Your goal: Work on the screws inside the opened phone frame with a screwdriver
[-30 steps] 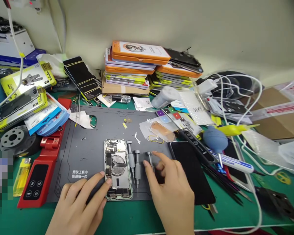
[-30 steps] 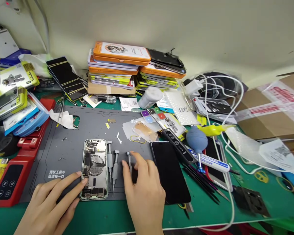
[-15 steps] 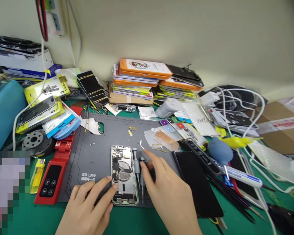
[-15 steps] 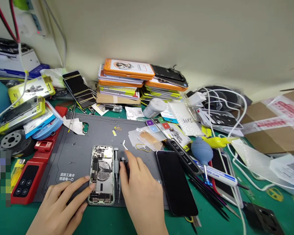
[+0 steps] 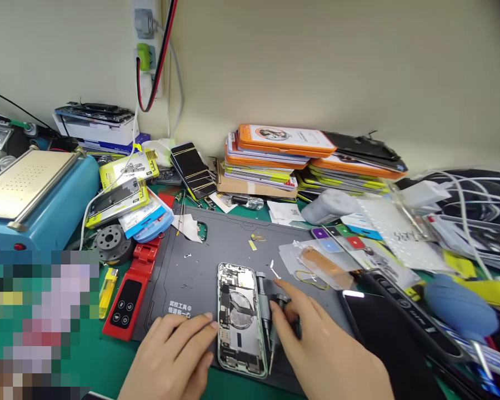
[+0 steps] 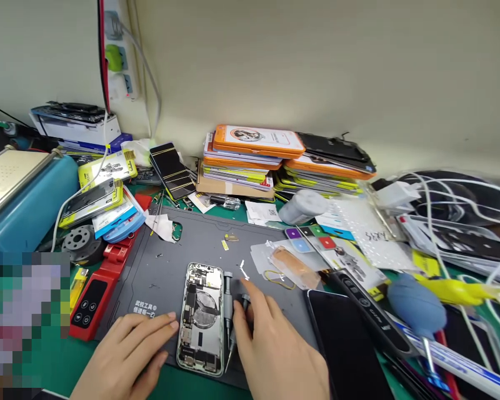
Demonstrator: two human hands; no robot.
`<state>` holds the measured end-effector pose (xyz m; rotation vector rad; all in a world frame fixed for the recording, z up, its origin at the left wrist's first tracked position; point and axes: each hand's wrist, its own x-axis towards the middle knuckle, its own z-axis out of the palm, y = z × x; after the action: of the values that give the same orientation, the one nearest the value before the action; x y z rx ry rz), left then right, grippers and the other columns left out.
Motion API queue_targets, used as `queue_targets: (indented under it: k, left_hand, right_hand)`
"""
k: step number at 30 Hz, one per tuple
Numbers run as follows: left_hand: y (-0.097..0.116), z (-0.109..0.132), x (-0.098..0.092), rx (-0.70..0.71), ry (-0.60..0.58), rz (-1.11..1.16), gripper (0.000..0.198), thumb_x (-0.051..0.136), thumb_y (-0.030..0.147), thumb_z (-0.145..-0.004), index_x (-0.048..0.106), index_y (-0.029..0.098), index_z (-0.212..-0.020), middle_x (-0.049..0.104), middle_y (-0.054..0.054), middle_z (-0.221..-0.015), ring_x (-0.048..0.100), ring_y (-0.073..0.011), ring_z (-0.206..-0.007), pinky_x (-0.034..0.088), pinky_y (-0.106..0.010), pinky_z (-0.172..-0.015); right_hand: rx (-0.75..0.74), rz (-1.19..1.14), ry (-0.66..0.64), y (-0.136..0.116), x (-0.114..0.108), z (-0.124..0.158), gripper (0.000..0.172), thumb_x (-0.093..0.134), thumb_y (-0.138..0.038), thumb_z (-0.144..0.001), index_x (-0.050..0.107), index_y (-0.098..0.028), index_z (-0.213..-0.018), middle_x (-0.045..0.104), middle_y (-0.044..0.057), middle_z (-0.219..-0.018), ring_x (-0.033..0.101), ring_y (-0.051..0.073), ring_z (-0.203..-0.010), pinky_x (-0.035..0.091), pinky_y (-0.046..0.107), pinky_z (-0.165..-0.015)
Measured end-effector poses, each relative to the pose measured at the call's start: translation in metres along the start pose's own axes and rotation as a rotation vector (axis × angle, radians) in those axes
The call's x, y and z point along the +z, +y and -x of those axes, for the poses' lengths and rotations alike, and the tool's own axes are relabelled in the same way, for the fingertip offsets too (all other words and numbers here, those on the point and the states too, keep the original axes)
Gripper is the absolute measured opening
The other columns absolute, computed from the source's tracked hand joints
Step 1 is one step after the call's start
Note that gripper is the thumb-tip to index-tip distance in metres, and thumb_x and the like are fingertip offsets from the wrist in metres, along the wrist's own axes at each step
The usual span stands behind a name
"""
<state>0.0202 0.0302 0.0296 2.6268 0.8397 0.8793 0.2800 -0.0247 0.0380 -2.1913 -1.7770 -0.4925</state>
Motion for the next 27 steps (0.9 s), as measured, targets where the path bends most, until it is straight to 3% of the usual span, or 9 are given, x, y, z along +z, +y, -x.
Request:
queue_targets:
  k: [5, 9, 13, 18, 24, 27]
  left_hand:
    - [-0.017, -0.014, -0.027, -0.074, 0.074, -0.203, 0.021, 0.059, 0.014, -0.121, 0.074, 0.021, -0.134, 0.083, -0.005, -0.116, 0.068, -0.0241, -0.101, 0.048, -0.036, -0.096]
    - [-0.036, -0.035, -0.036, -0.099, 0.055, -0.443, 0.027, 0.049, 0.019, -0.124, 0.077, 0.018, -0.125, 0.080, -0.009, -0.112, 0.064, -0.0305, -0.099, 0.044, -0.043, -0.088]
    - [-0.047, -0.052, -0.036, -0.083, -0.009, -0.603, 0.026, 0.055, 0.016, -0.120, 0.081, 0.018, -0.117, 0.080, -0.009, -0.105, 0.062, -0.0321, -0.094, 0.038, -0.044, -0.082]
    - [-0.051, -0.063, -0.029, -0.086, -0.064, -0.658, 0.025, 0.061, 0.013, -0.117, 0.081, 0.019, -0.104, 0.078, -0.007, -0.095, 0.061, -0.0318, -0.091, 0.034, -0.044, -0.078]
    - [-0.051, -0.069, -0.025, -0.047, -0.076, -0.681, 0.034, 0.053, 0.013, -0.119, 0.076, 0.020, -0.094, 0.076, -0.006, -0.090, 0.059, -0.0317, -0.087, 0.036, -0.046, -0.079]
    - [-0.051, -0.070, -0.026, -0.049, -0.057, -0.656, 0.034, 0.049, 0.014, -0.121, 0.075, 0.021, -0.101, 0.079, -0.006, -0.096, 0.062, -0.0317, -0.091, 0.038, -0.047, -0.081]
  right_hand:
    - [0.150, -0.137, -0.037, 0.000, 0.004, 0.002, 0.031, 0.049, -0.033, -0.107, 0.075, -0.028, -0.122, 0.083, -0.008, -0.091, 0.062, 0.014, -0.044, 0.039, 0.028, -0.042]
    - [0.192, -0.218, -0.065, 0.004, 0.006, 0.011, 0.028, 0.051, -0.036, -0.107, 0.077, -0.032, -0.116, 0.076, -0.009, -0.087, 0.063, 0.012, -0.047, 0.039, 0.024, -0.041]
    - [0.125, -0.181, -0.078, 0.012, 0.010, 0.022, 0.024, 0.057, -0.037, -0.113, 0.075, -0.032, -0.128, 0.077, -0.006, -0.099, 0.070, 0.011, -0.056, 0.041, 0.021, -0.039]
    - [0.034, -0.095, -0.013, 0.009, 0.014, 0.026, 0.033, 0.055, -0.033, -0.118, 0.070, -0.022, -0.145, 0.077, -0.003, -0.100, 0.069, 0.012, -0.057, 0.040, 0.025, -0.037]
    - [0.080, 0.021, 0.091, -0.004, 0.018, 0.025, 0.033, 0.049, -0.028, -0.118, 0.074, -0.019, -0.139, 0.076, -0.001, -0.095, 0.078, 0.015, -0.071, 0.039, 0.032, -0.040]
    - [0.089, -0.045, 0.111, -0.008, 0.016, 0.024, 0.036, 0.047, -0.030, -0.119, 0.071, -0.018, -0.143, 0.075, -0.003, -0.092, 0.075, 0.014, -0.066, 0.038, 0.031, -0.041]
